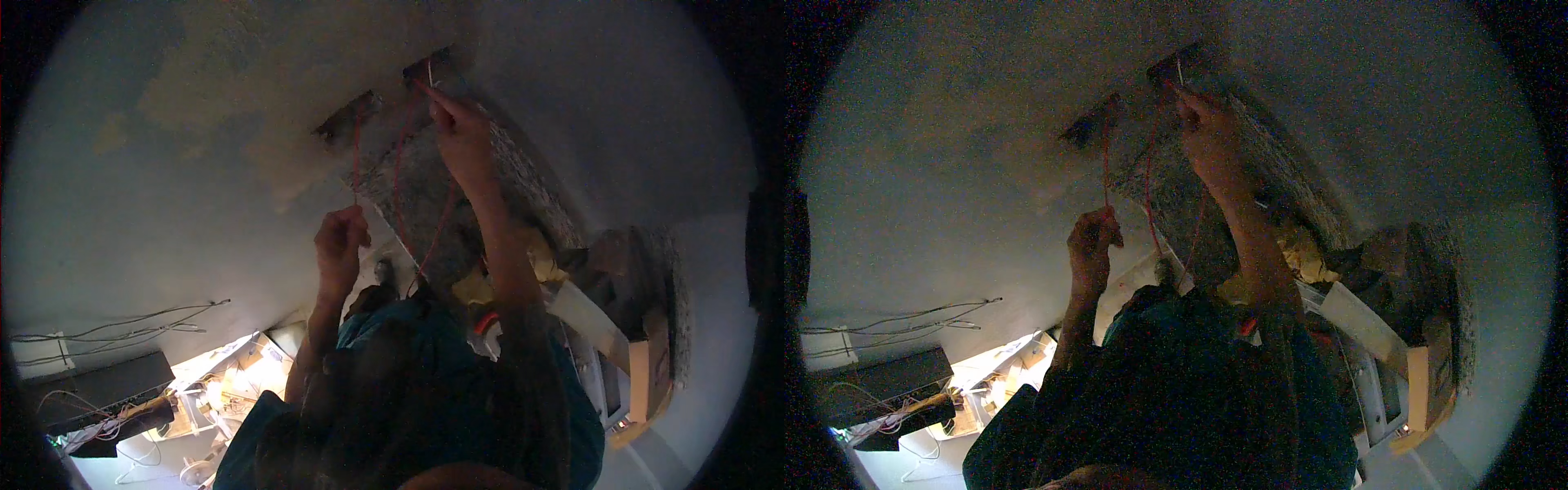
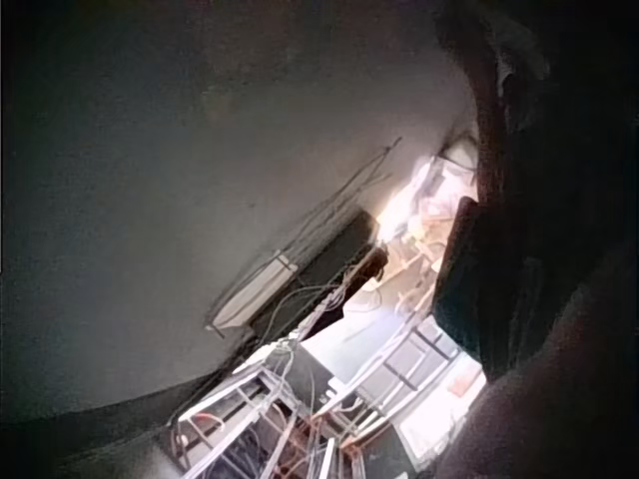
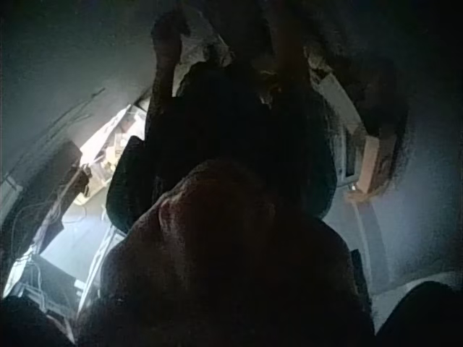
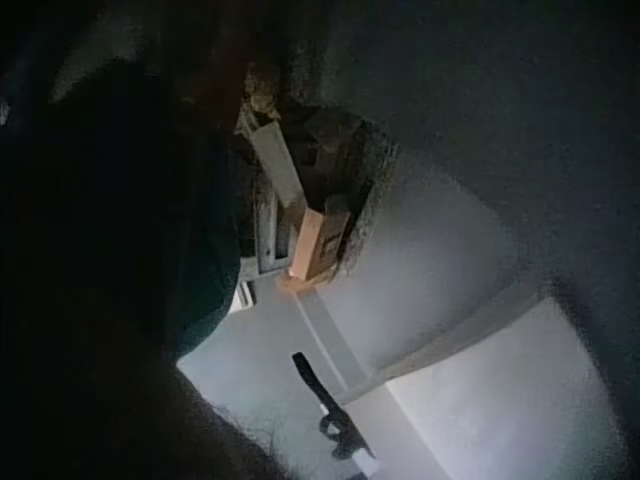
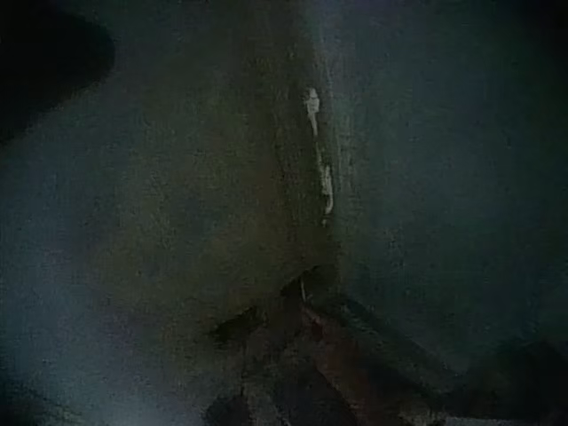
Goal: The person pulls and organizes several electrical wires from a hole in the ceiling while standing in a room under construction.
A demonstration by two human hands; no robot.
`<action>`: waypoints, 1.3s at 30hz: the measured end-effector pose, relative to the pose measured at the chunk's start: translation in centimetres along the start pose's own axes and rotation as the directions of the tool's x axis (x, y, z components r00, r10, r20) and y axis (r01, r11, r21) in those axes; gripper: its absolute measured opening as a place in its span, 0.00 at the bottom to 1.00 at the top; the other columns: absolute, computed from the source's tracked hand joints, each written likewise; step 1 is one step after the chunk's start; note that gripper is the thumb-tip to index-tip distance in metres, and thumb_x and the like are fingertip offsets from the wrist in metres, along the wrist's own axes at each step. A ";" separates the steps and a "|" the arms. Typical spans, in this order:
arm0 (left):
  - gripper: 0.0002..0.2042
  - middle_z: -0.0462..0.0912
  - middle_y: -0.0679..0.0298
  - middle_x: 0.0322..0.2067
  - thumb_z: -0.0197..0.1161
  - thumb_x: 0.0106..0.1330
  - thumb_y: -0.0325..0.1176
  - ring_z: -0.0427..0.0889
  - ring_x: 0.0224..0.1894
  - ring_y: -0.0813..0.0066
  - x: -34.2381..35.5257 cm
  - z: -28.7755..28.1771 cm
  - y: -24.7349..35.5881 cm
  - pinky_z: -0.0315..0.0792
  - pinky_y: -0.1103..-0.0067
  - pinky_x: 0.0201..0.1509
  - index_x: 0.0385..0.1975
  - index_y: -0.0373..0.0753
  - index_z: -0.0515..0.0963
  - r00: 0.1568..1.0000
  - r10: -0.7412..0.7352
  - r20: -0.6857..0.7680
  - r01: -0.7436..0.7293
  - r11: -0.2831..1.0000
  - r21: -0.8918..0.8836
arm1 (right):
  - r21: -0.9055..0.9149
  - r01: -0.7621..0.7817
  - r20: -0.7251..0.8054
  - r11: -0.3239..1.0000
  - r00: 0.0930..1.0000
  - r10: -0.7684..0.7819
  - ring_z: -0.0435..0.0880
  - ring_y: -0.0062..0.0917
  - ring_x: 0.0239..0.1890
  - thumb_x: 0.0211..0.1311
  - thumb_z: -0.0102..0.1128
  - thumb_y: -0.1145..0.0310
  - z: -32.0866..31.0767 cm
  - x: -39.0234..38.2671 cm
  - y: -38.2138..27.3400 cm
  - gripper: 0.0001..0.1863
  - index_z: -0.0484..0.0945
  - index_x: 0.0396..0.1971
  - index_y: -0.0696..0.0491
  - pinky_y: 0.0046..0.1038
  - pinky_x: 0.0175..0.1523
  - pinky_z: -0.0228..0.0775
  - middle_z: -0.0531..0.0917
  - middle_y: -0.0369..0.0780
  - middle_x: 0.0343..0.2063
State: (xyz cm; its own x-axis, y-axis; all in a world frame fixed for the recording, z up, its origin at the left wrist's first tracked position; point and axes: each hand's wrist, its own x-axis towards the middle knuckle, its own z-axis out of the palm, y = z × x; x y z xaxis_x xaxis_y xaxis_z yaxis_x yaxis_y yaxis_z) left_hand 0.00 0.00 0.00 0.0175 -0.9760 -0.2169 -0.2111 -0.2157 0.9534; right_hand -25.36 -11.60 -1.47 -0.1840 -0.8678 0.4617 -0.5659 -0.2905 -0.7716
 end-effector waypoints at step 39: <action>0.14 0.60 0.78 0.21 0.53 0.76 0.39 0.57 0.21 0.88 8.9 -1.6 -1.4 0.53 0.85 0.23 0.55 0.39 0.73 0.796 0.203 0.571 0.273 0.721 -0.637 | 0.467 -0.413 -0.200 0.782 0.812 0.549 0.69 0.10 0.27 0.74 0.53 0.69 2.9 -22.8 -3.3 0.15 0.76 0.57 0.52 0.15 0.31 0.63 0.76 0.28 0.29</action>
State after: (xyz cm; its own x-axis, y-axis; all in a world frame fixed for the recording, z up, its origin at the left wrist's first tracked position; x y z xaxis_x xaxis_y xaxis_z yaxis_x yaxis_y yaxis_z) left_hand 2.06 -8.43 -2.91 -0.5869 -0.8036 -0.0987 0.4746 -0.4402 0.7622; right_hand -16.94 8.01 -10.71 -0.6206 -0.7831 0.0391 0.0090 -0.0569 -0.9983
